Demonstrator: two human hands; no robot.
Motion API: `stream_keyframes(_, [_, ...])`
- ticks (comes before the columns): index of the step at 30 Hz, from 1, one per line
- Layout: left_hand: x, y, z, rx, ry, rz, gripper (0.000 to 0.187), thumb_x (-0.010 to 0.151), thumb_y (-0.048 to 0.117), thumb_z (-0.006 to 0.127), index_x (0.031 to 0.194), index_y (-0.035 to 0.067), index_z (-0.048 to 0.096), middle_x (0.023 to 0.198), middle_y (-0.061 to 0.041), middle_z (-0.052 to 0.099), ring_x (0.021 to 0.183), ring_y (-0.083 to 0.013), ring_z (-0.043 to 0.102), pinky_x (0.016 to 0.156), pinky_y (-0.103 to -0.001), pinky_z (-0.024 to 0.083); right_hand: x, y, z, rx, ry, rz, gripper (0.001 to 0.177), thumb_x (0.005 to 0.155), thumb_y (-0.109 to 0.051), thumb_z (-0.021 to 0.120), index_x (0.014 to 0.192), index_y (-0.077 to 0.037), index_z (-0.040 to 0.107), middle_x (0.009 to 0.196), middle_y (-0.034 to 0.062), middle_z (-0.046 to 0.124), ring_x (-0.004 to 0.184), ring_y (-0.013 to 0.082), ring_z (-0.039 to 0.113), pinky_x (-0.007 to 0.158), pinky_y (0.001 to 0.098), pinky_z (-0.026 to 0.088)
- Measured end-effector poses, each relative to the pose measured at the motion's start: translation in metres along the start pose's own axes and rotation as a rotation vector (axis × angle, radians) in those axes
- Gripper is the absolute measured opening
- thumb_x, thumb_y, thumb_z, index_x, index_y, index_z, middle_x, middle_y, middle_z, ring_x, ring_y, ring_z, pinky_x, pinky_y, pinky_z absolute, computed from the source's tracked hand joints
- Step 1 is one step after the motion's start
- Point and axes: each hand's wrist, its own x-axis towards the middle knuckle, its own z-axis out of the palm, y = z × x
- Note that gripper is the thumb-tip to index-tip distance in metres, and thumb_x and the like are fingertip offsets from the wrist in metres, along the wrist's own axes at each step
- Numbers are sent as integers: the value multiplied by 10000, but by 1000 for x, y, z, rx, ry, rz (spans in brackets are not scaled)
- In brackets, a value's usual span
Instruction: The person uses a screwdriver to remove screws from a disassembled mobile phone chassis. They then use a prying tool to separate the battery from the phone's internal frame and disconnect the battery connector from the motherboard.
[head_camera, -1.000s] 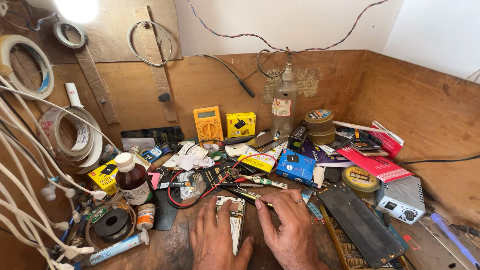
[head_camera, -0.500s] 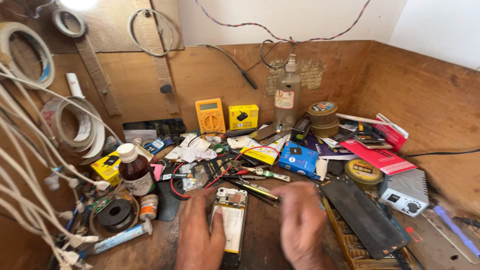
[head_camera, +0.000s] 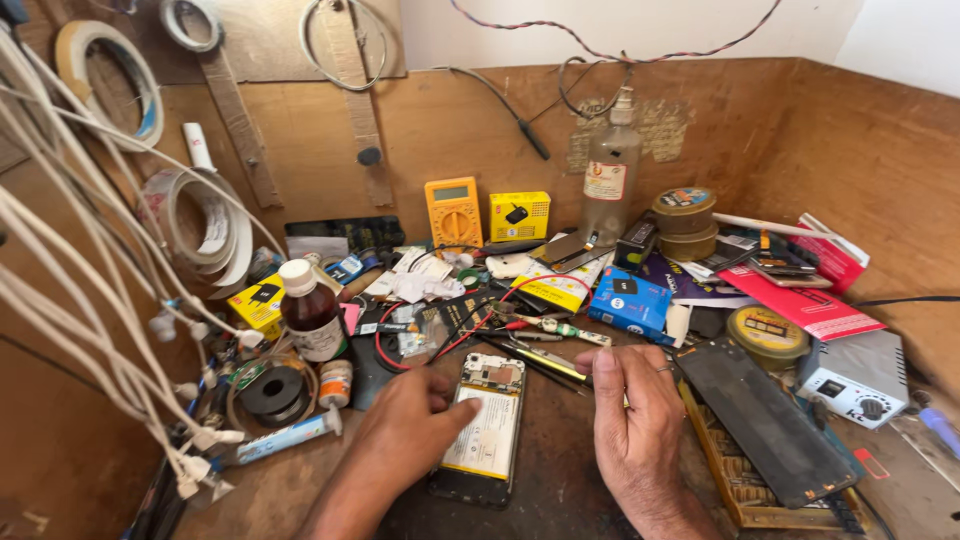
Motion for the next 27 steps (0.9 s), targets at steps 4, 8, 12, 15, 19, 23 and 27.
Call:
stream_keyframes(4, [-1, 21, -11, 116, -143, 44, 659, 646, 491, 883, 1123, 60, 743, 1059, -166, 770, 1019, -276, 755, 925, -403, 572, -1, 0, 1, -34, -43, 40, 335, 1071, -230, 509, 913, -19, 715, 811, 93, 699, 835, 238, 646, 763, 382, 513])
stream_keyframes(8, [-14, 43, -5, 315, -60, 99, 927, 547, 531, 984, 1268, 69, 631, 1256, -189, 632, 1232, -336, 584, 1048, -425, 477, -1, -1, 1, -45, -71, 22, 330, 1064, -236, 518, 911, -19, 712, 811, 97, 694, 828, 244, 637, 755, 390, 510])
stream_keyframes(12, [-19, 54, 2, 393, -109, -55, 1049, 558, 564, 975, 1310, -35, 557, 1322, -206, 608, 1302, -335, 567, 1096, -417, 474, -2, -2, 1, -36, -79, 15, 320, 1062, -230, 528, 900, -19, 707, 813, 102, 684, 828, 252, 628, 744, 388, 511])
stream_keyframes(15, [-16, 55, 3, 372, -115, -48, 1075, 544, 543, 991, 1314, -56, 540, 1320, -221, 603, 1288, -336, 574, 1077, -411, 492, -2, -2, 2, -48, -73, -3, 311, 1061, -223, 538, 897, -14, 700, 817, 98, 688, 829, 252, 631, 749, 388, 508])
stream_keyframes(19, [-15, 44, 5, 282, -84, 19, 980, 500, 503, 987, 1272, 26, 617, 1251, -204, 651, 1228, -330, 619, 1056, -423, 501, -2, -1, 2, -50, -60, 1, 308, 1059, -224, 545, 900, -15, 707, 820, 95, 697, 827, 249, 632, 750, 392, 510])
stream_keyframes(23, [-3, 28, 8, 193, -46, 97, 773, 505, 455, 1012, 1119, 92, 715, 1100, -164, 722, 1074, -293, 685, 960, -418, 527, -1, 0, 4, -59, -40, 66, 313, 1057, -235, 549, 901, -20, 715, 816, 94, 698, 827, 237, 639, 746, 384, 524])
stream_keyframes(27, [9, -1, 11, -329, -315, -164, 427, 733, 226, 879, 979, -64, 686, 910, -229, 765, 766, -341, 787, 512, -410, 579, -2, 5, 5, -58, -32, 71, 319, 1068, -223, 537, 898, -19, 715, 821, 86, 713, 850, 229, 649, 771, 383, 524])
